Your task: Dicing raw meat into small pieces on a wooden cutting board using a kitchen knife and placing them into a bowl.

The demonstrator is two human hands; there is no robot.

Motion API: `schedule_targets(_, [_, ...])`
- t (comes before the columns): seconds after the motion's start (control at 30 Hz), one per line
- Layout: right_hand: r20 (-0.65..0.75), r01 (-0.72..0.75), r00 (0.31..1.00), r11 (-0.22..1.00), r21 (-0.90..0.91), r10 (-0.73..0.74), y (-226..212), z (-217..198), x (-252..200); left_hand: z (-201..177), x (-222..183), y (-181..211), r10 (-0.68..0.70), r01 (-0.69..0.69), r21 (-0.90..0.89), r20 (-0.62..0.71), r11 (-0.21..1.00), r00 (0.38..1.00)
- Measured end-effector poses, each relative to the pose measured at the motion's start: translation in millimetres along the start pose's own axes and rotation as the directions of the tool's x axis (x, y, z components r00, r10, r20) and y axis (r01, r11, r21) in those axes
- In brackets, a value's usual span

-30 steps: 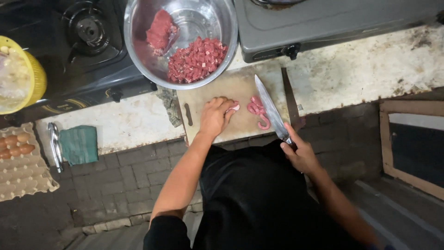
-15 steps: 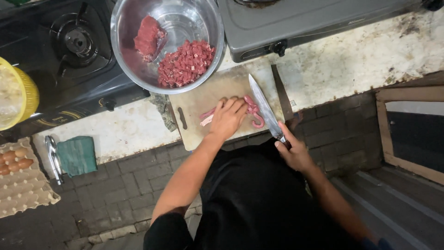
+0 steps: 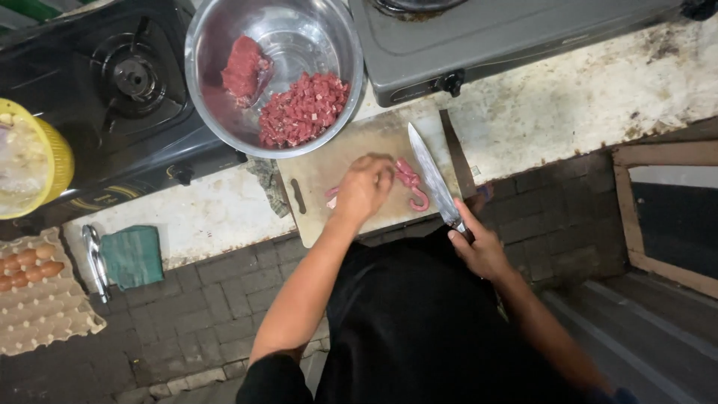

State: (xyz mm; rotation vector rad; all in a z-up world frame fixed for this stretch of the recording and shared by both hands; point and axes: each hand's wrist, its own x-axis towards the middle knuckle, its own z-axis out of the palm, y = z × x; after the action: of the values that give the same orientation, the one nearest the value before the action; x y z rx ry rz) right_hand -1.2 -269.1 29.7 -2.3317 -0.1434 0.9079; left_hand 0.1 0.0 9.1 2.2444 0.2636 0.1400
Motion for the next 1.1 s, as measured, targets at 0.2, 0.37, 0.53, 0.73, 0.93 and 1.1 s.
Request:
schedule_targets(0.2, [-0.006, 0.079, 0.997, 0.992, 0.101, -0.079, 13.0, 2.6, 11.8, 69.0, -30.3, -46.1, 0.207, -0.171, 0.587, 0.006, 0.791, 0.978])
schedule_targets(0.37, [-0.045, 0.061, 0.997, 0.994, 0.089, -0.058, 24.5, 0.7, 18.0, 61.5, -43.2, -34.3, 0.23, -0.187, 0.444, -0.044, 0.876, 0.972])
schedule_targets(0.53, [-0.047, 0.072, 0.997, 0.993, 0.094, -0.067, 12.9, 0.1, 15.5, -2.7, -30.3, -9.2, -0.185, 0.185, 0.015, 0.155, 0.983, 0.97])
schedule_targets(0.73, [-0.043, 0.105, 0.994, 0.979, 0.176, -0.099, 0.5, 3.6, 11.9, -73.9, -4.5, 36.9, -0.226, 0.244, -0.056, 0.225, 0.968, 0.948])
schedule_targets(0.93, [-0.051, 0.167, 0.986, 0.968, 0.189, -0.16, 6.0, 3.2, 12.1, -86.2, -6.2, 29.2, -0.219, 0.237, -0.054, 0.234, 0.97, 0.947])
schedule_targets(1.1, [-0.004, 0.147, 0.989, 0.982, 0.117, -0.148, 1.3, -2.2, 9.9, -60.9, -28.6, -41.0, -0.331, 0.346, -0.021, 0.245, 0.938, 0.911])
